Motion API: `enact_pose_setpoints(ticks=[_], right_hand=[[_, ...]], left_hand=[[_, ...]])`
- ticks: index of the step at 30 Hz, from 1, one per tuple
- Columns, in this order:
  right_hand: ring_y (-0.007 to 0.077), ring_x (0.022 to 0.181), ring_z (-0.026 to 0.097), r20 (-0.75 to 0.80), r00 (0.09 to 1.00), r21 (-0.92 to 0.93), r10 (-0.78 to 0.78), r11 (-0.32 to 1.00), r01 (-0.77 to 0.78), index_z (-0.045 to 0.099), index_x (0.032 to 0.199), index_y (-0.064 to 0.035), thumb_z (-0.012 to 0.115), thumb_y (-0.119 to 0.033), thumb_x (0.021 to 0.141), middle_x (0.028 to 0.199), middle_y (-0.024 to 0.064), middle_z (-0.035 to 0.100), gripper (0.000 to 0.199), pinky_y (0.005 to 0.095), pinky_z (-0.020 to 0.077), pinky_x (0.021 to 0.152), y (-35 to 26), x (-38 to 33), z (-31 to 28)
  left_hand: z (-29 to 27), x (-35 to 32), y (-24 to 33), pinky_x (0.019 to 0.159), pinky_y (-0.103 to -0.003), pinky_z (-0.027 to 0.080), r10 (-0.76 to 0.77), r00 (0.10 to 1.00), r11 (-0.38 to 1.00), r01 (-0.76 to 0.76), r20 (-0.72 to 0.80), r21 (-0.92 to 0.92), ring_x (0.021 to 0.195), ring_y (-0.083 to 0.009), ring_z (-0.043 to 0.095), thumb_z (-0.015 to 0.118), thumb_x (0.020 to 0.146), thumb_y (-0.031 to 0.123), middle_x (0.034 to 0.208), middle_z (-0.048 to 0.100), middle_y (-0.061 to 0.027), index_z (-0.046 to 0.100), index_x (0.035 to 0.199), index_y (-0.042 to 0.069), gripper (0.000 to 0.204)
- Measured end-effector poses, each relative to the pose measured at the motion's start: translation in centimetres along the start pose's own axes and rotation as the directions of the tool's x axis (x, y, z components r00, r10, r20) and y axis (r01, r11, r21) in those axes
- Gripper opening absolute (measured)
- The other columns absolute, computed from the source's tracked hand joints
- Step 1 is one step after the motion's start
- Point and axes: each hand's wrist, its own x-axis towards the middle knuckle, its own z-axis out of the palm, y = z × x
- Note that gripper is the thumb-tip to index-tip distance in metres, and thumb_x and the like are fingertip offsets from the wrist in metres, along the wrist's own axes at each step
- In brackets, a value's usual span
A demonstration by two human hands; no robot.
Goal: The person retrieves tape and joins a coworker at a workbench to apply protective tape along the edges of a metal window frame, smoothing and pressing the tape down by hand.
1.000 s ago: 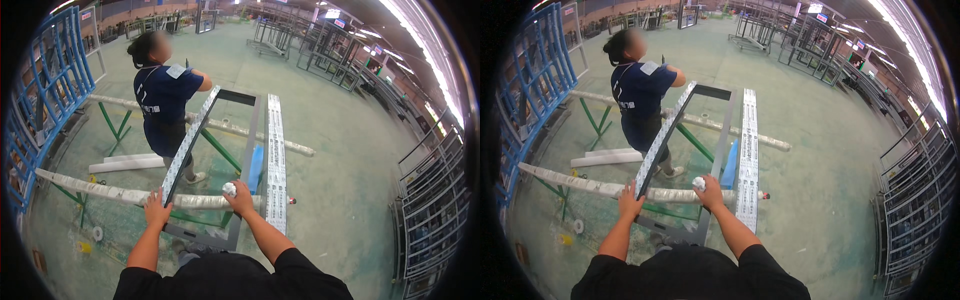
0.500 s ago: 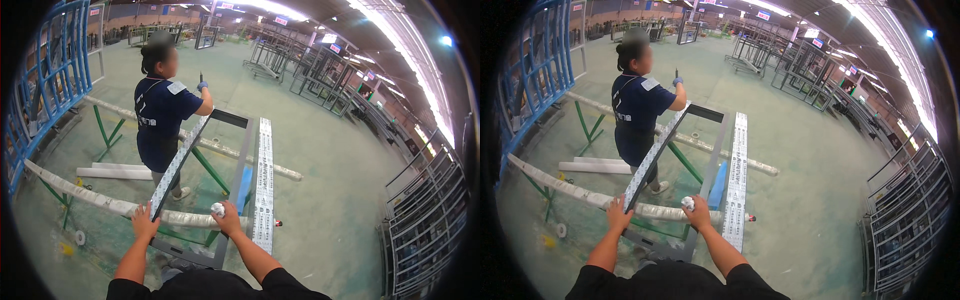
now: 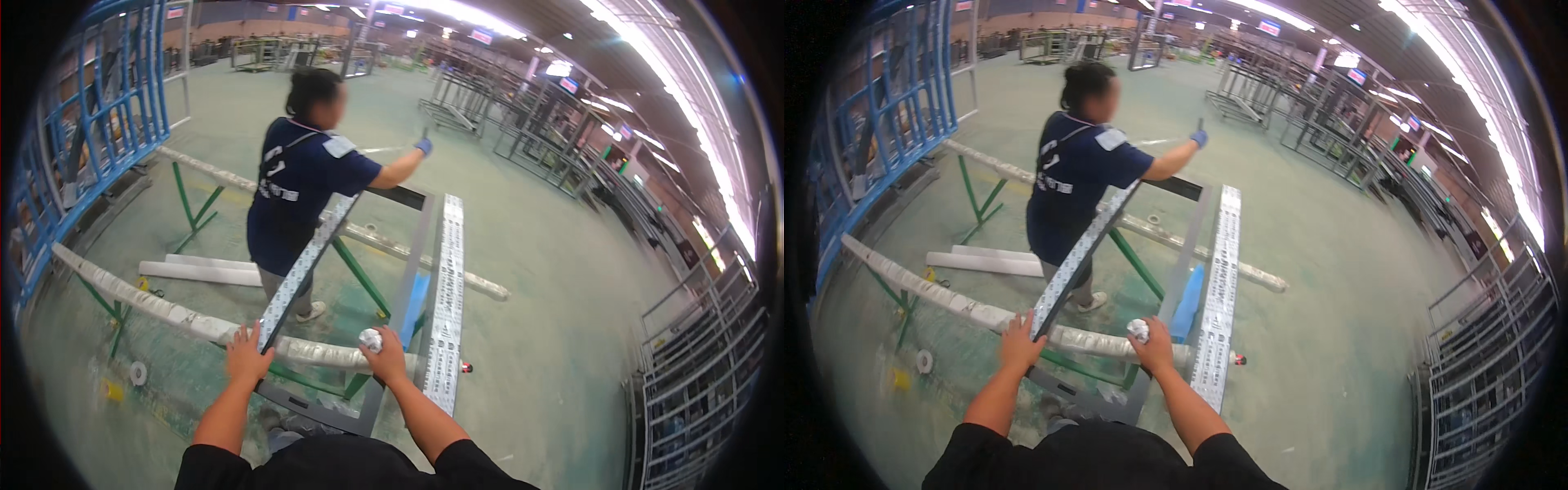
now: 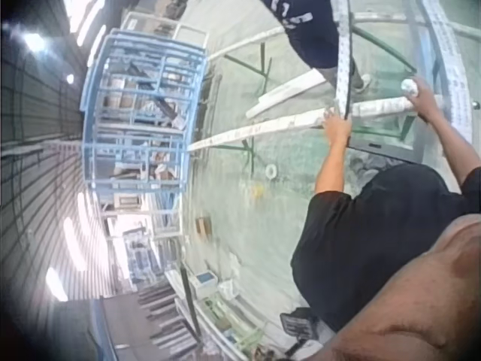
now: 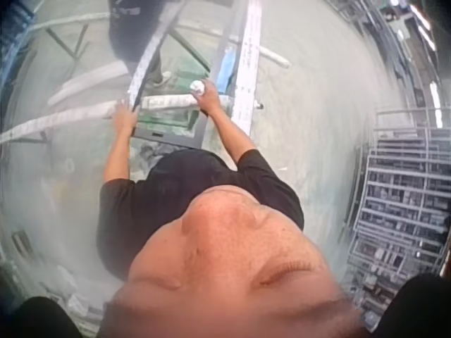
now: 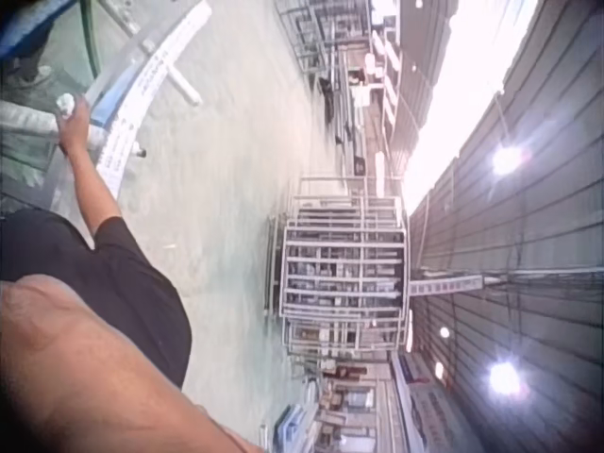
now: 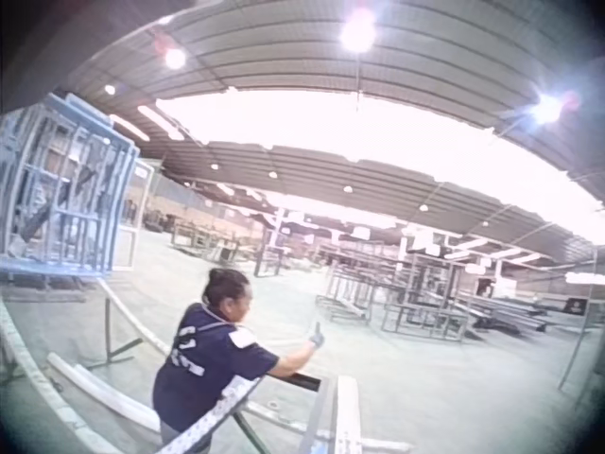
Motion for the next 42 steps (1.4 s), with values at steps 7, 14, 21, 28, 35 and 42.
enact_pose_setpoints(ticks=[7, 14, 21, 28, 35, 42], right_hand=[[0.0466, 0.128, 0.063, -0.058, 0.997, -0.008, -0.051, 0.999, 0.05, 0.069, 0.129, -0.0023, 0.092, -0.025, 0.081, 0.129, 0.0239, 0.071, 0.057, 0.0523, 0.0499, 0.112, 0.8, 0.0, 0.0], [0.0488, 0.137, 0.057, 0.001, 1.0, 0.058, -0.005, 0.998, 0.005, 0.07, 0.131, -0.0057, 0.09, -0.028, 0.084, 0.136, 0.0251, 0.069, 0.056, 0.0542, 0.0456, 0.117, 0.1, 0.5, -0.4], [0.0495, 0.135, 0.06, -0.032, 0.999, 0.005, -0.036, 0.999, 0.037, 0.07, 0.13, -0.0042, 0.09, -0.029, 0.084, 0.132, 0.0251, 0.071, 0.056, 0.054, 0.0472, 0.115, 0.3, 0.4, -0.1], [0.0482, 0.134, 0.061, -0.043, 0.997, 0.022, -0.059, 0.998, 0.06, 0.069, 0.129, -0.0037, 0.089, -0.027, 0.085, 0.13, 0.0233, 0.071, 0.053, 0.0532, 0.0481, 0.114, 0.5, 0.2, -0.3], [0.0467, 0.142, 0.057, 0.015, 1.0, 0.053, -0.011, 0.999, 0.01, 0.068, 0.134, -0.0053, 0.087, -0.031, 0.089, 0.135, 0.0219, 0.071, 0.055, 0.0561, 0.0397, 0.124, 0.3, 0.8, -1.3], [0.0447, 0.141, 0.06, -0.023, 0.999, 0.037, -0.043, 0.998, 0.044, 0.068, 0.133, -0.005, 0.088, -0.032, 0.088, 0.134, 0.0218, 0.071, 0.056, 0.0557, 0.0406, 0.124, 1.0, -0.1, -0.2]], left_hand=[[0.5, 0.3, 0.3, 0.129, -0.065, 0.028, 0.026, 0.999, 0.999, -0.025, -0.02, 0.035, 0.162, -0.0451, 0.035, 0.074, 0.093, 0.055, 0.177, 0.035, -0.0211, 0.031, 0.176, 0.031, 0.096], [0.7, 0.5, 0.1, 0.129, -0.066, 0.028, 0.054, 0.996, 0.998, -0.052, -0.071, 0.02, 0.16, -0.0468, 0.037, 0.072, 0.093, 0.052, 0.176, 0.038, -0.0226, 0.034, 0.175, 0.031, 0.093], [1.0, 0.7, 0.1, 0.131, -0.064, 0.026, -0.001, 0.999, 1.0, 0.001, -0.045, 0.016, 0.162, -0.0445, 0.035, 0.075, 0.091, 0.054, 0.178, 0.036, -0.0184, 0.03, 0.176, 0.031, 0.098], [1.9, 1.1, -0.5, 0.13, -0.065, 0.026, 0.004, 0.999, 1.0, -0.003, -0.049, 0.011, 0.162, -0.0437, 0.036, 0.077, 0.09, 0.052, 0.178, 0.035, -0.0198, 0.028, 0.177, 0.029, 0.102], [1.6, 1.2, 0.3, 0.13, -0.066, 0.026, 0.036, 0.998, 0.999, -0.037, -0.057, -0.013, 0.161, -0.0452, 0.037, 0.078, 0.09, 0.051, 0.178, 0.034, -0.0208, 0.029, 0.176, 0.027, 0.102], [1.5, 1.0, 0.0, 0.13, -0.064, 0.028, -0.017, 0.999, 1.0, 0.017, -0.034, 0.011, 0.16, -0.0432, 0.039, 0.08, 0.088, 0.049, 0.178, 0.035, -0.0189, 0.029, 0.176, 0.027, 0.105]])
